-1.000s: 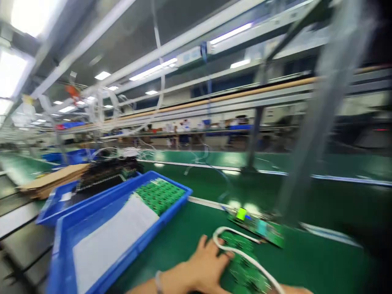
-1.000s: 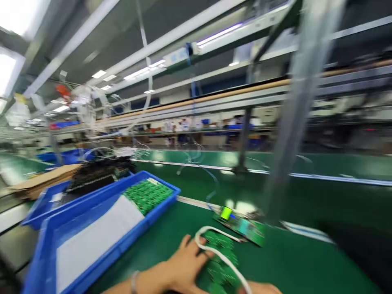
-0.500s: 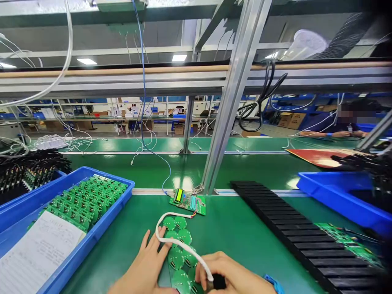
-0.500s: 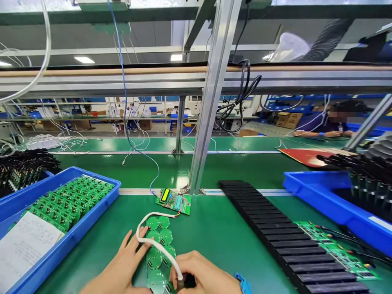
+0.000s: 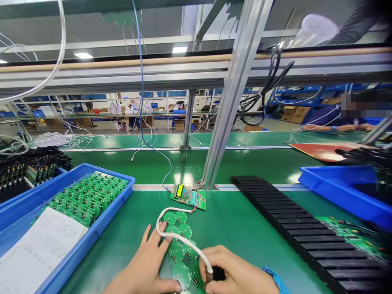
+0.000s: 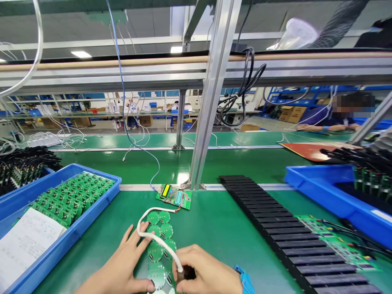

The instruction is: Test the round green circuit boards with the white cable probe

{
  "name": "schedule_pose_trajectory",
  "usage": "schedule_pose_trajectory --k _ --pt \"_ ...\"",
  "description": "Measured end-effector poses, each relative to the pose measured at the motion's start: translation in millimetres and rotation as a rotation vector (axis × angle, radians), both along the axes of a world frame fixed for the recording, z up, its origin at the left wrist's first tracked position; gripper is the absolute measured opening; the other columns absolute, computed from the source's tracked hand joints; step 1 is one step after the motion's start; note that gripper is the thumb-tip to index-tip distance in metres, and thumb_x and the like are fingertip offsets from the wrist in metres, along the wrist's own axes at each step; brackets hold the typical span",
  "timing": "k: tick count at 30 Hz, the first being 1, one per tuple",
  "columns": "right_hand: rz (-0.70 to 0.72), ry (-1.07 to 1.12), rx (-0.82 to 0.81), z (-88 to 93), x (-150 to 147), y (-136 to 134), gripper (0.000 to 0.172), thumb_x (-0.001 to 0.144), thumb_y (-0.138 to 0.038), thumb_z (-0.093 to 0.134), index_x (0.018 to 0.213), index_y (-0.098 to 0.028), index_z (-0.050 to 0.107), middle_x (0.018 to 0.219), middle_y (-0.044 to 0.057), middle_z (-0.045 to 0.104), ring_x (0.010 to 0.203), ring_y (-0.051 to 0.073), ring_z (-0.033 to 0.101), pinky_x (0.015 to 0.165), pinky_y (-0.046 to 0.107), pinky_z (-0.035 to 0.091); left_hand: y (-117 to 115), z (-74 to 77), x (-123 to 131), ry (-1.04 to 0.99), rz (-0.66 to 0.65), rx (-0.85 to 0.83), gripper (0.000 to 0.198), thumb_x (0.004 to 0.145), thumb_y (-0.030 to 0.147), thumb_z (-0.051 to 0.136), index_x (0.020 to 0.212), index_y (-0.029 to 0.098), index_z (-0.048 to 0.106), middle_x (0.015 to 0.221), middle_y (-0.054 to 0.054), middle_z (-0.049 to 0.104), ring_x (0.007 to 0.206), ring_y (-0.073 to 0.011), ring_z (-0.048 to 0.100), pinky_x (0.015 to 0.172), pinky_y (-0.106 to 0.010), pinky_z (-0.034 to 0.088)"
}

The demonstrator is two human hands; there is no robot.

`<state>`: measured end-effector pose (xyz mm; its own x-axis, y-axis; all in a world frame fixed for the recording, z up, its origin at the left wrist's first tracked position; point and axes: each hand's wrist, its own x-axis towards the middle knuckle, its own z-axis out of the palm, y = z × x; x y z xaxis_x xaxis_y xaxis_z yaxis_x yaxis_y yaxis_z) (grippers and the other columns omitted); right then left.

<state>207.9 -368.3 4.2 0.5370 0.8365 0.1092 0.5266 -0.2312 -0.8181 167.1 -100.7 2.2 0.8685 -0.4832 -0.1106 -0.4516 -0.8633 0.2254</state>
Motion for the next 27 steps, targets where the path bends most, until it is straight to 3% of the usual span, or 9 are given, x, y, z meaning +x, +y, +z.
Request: schedule_pose_trajectory --k 9,13,20,27 --pt "-0.006 0.038 -0.014 11.8 0.2 -0.2 0.026 0.082 -0.040 0.068 0.077 -0.016 0.064 0.075 0.000 0.062 0.071 0.011 0.053 0.069 0.022 0.039 0.3 1.0 1.1 -0.051 -0.031 -0.021 0.109 0.071 0.085 0.044 0.154 0.022 0.010 0.158 -0.021 0.012 0.147 -0.0362 0.008 0.114 -0.069 0.010" --pt "-0.199 0.140 0.147 16.1 2.9 1.8 0.031 0.084 -0.045 0.065 0.083 -0.014 0.063 0.075 0.002 0.064 0.069 0.012 0.054 0.067 0.023 0.041 -5.2 6.9 -3.7 -0.015 -0.062 -0.009 0.112 0.068 0.089 0.041 0.153 0.019 0.018 0.157 -0.024 0.015 0.147 -0.0385 0.008 0.114 -0.070 0.008" --pt "-0.562 0.128 0.401 -12.1 30.1 15.0 0.040 0.087 -0.052 0.055 0.105 -0.016 0.052 0.091 0.006 0.062 0.080 0.015 0.058 0.076 0.028 0.048 -19.6 -1.6 -14.4 -0.057 -0.204 -0.047 0.106 0.069 0.083 0.051 0.152 0.024 0.021 0.155 -0.023 0.024 0.146 -0.0401 0.014 0.112 -0.071 0.011" --pt "-0.558 -0.014 0.267 -19.5 47.4 30.7 0.032 0.091 -0.043 0.048 0.109 -0.016 0.049 0.087 0.004 0.060 0.075 0.014 0.056 0.073 0.029 0.045 -23.1 -11.3 -14.9 -0.067 -0.252 -0.070 0.105 0.071 0.082 0.050 0.152 0.022 0.022 0.155 -0.023 0.024 0.146 -0.0414 0.012 0.111 -0.073 0.011"
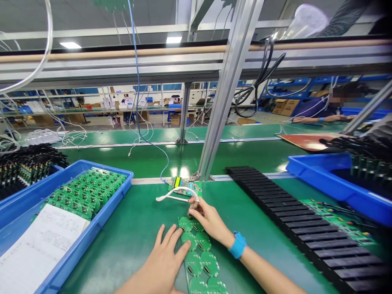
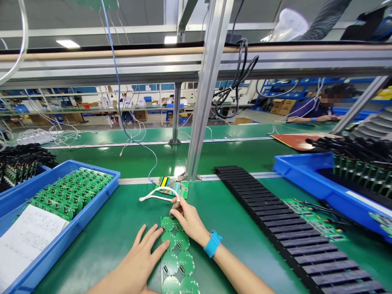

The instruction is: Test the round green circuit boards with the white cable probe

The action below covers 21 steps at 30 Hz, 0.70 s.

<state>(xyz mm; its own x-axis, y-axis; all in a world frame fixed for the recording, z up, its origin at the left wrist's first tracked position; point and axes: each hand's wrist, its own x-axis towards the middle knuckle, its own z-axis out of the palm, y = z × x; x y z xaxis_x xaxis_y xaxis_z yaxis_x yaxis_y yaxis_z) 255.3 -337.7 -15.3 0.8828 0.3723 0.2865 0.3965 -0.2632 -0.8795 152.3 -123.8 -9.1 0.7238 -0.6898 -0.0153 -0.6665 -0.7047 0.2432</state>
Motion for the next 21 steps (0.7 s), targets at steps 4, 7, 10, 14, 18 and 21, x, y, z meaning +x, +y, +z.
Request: schedule_pose_trajectory --k 4,7,10,14,18,21 --pt "-0.025 -0.033 -0.036 -1.8 -1.3 1.6 0.029 0.092 -0.041 0.047 0.108 -0.016 0.050 0.084 0.004 0.060 0.074 0.015 0.053 0.073 0.029 0.044 -2.3 1.3 -0.9 -0.005 0.044 -0.010 0.103 0.071 0.083 0.048 0.150 0.022 0.026 0.155 -0.021 0.026 0.146 -0.0390 0.012 0.113 -0.070 0.009" --pt "-0.017 -0.054 -0.049 -2.6 -2.4 2.3 0.027 0.092 -0.039 0.047 0.106 -0.016 0.051 0.084 0.003 0.059 0.074 0.014 0.052 0.073 0.028 0.043 -4.1 6.7 -1.7 0.046 0.039 -0.014 0.103 0.072 0.083 0.046 0.151 0.021 0.025 0.155 -0.022 0.024 0.147 -0.0390 0.010 0.113 -0.070 0.007" --pt "0.007 -0.068 -0.063 -1.4 -2.0 3.3 0.024 0.092 -0.037 0.048 0.105 -0.016 0.051 0.085 0.003 0.058 0.075 0.014 0.052 0.074 0.028 0.042 -4.3 10.6 -1.4 0.083 0.029 -0.015 0.102 0.073 0.082 0.045 0.151 0.021 0.023 0.156 -0.023 0.022 0.147 -0.0390 0.008 0.112 -0.071 0.006" --pt "0.028 -0.102 -0.097 1.8 -0.6 2.4 0.023 0.094 -0.037 0.047 0.101 -0.016 0.053 0.086 0.004 0.058 0.076 0.015 0.051 0.073 0.028 0.042 -2.7 7.0 0.1 0.048 0.016 -0.009 0.101 0.074 0.079 0.050 0.151 0.021 0.024 0.155 -0.024 0.024 0.146 -0.0409 0.011 0.111 -0.072 0.010" --pt "0.048 -0.086 -0.082 4.4 -0.8 -0.7 0.024 0.093 -0.038 0.048 0.101 -0.016 0.054 0.084 0.003 0.059 0.074 0.014 0.052 0.071 0.028 0.042 -0.9 2.3 0.5 0.006 0.009 -0.011 0.101 0.073 0.077 0.055 0.151 0.021 0.023 0.155 -0.023 0.025 0.145 -0.0417 0.014 0.111 -0.073 0.013" --pt "0.046 -0.082 -0.080 5.4 -1.0 -1.6 0.025 0.093 -0.039 0.049 0.102 -0.016 0.054 0.084 0.004 0.060 0.074 0.014 0.052 0.071 0.027 0.043 -0.6 2.0 0.2 0.009 0.003 -0.020 0.102 0.072 0.077 0.056 0.151 0.021 0.023 0.155 -0.023 0.024 0.145 -0.0425 0.014 0.111 -0.073 0.012"
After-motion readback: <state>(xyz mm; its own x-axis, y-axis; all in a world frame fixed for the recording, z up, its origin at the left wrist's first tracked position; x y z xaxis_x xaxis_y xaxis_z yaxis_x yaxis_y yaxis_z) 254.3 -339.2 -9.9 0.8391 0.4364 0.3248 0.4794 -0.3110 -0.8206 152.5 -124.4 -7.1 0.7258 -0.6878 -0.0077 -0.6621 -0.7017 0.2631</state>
